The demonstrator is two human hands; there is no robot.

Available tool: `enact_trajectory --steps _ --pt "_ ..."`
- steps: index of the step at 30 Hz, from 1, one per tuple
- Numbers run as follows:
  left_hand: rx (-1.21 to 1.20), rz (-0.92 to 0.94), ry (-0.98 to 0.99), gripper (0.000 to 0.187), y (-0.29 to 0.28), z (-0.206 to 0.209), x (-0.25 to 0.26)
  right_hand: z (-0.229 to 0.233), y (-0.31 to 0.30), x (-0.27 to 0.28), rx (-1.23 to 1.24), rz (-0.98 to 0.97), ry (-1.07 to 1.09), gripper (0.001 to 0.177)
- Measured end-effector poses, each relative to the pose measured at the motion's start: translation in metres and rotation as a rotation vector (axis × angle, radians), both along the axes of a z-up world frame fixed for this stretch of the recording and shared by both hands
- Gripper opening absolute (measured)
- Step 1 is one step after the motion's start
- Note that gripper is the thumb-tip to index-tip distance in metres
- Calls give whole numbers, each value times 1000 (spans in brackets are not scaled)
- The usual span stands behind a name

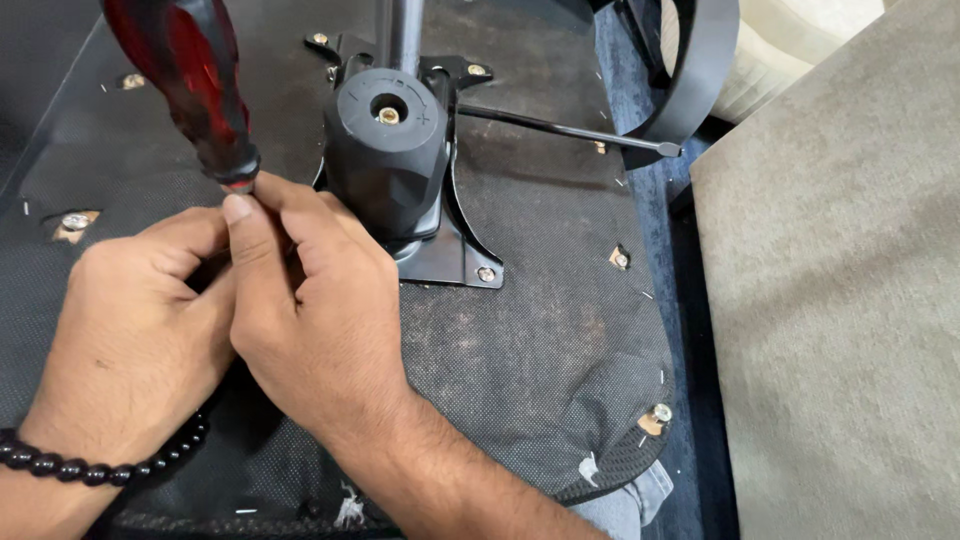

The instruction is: The person uses a screwdriver to tighten a screw on the underside of an office chair base. The hands hold the screwdriver and turn it repeatedly to secure the screw into the chair's metal frame.

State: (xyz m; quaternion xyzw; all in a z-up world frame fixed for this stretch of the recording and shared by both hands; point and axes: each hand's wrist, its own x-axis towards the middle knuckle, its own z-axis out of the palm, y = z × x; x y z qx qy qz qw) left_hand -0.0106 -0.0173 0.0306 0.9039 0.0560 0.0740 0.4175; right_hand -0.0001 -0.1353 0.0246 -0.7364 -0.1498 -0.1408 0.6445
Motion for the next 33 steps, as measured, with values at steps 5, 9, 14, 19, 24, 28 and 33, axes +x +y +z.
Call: enact_trajectory --steps 5,9,14,19,24,28,33 --pt "44 52 -32 24 -9 6 1 1 1 4 59 11 221 23" --pt "69 207 213 25 -12 8 5 3 3 10 121 58 290 25" --pt "-19 96 143 26 -5 1 8 5 0 11 62 90 276 30" --pt "-152 77 106 24 -9 0 14 -1 0 13 47 61 86 21" --pt "-106 200 534 20 -9 11 30 -3 5 16 160 114 360 21" --pt "-55 189 303 23 -5 2 13 0 4 12 147 98 241 22" --pt "-168 42 3 25 2 -11 3 4 0 7 76 64 131 12"
